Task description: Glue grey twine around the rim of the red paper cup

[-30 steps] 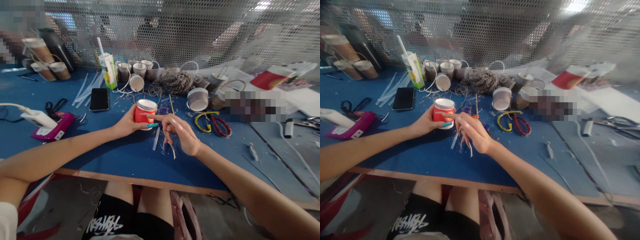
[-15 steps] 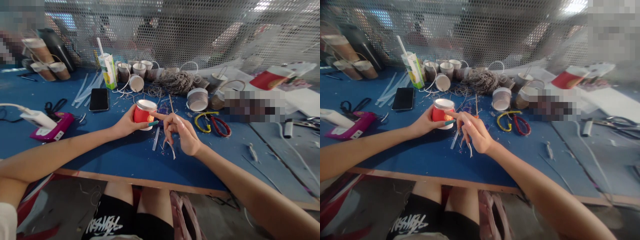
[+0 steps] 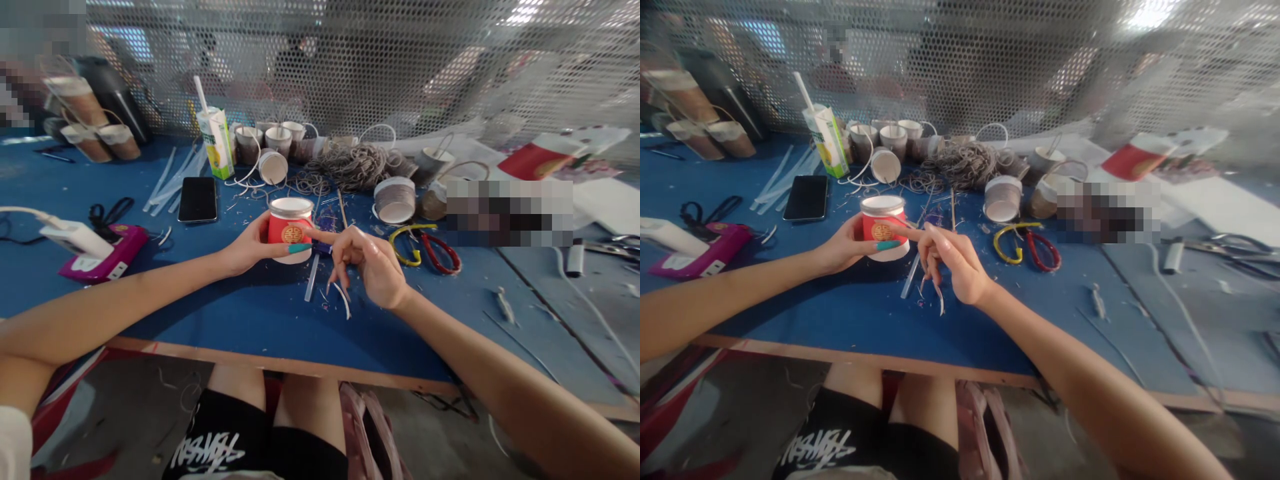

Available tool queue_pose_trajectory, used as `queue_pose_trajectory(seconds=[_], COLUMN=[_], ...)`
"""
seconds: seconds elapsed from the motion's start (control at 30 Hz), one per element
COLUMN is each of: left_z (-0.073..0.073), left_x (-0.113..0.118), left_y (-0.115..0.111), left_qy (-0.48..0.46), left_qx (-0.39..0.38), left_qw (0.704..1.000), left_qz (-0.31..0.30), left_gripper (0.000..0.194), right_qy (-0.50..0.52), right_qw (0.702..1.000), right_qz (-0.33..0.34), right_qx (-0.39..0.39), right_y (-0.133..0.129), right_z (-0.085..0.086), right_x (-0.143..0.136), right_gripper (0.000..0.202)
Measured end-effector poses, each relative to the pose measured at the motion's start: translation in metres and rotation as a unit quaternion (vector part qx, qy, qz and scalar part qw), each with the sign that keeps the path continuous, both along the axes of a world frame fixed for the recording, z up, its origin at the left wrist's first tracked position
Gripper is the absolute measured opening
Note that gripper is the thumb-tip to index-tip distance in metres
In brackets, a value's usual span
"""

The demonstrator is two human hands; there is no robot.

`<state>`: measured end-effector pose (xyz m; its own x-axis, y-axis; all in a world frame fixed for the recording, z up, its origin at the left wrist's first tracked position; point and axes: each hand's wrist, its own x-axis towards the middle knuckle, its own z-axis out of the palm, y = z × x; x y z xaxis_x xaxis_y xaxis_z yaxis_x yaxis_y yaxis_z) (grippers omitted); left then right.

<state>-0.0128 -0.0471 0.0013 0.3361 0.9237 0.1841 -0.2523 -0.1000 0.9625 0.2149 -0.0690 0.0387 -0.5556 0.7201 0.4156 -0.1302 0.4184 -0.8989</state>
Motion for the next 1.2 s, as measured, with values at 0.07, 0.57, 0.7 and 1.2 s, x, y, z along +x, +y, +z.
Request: queue_pose_trajectory(seconds=[0.07,0.57,0.7,1.2], left_z=[-0.001,0.004,0.007,0.001], left_x=[-0.001,-0.004,-0.003,-0.007], left_y=[0.0,-0.003,-0.004,0.001], left_qy=[0.006,-0.005,-0.046,-0.042], left_qx=[0.004,-0.005,-0.018,-0.02], left_qw=[1.0,0.998,0.995,0.994], left_qz=[-0.005,-0.059,-0.083,-0.102], left_gripper=[0.07,0.068,0.065,0.064], right_qy=[-0.003,0.054,0.097,0.009], right_qw=[0.999,0.998,0.991,0.994], right_qz=[0.034,-0.007,-0.088,0.069], right_qx=[-0.003,-0.022,-0.037,-0.089], right_y=[-0.001,0.001,0.005,-0.005], right_z=[-0.001,0.002,0.003,0.005], right_x=[0.0,0.0,-0.002,-0.001], right_gripper=[0.046,0.048,0.051,0.044])
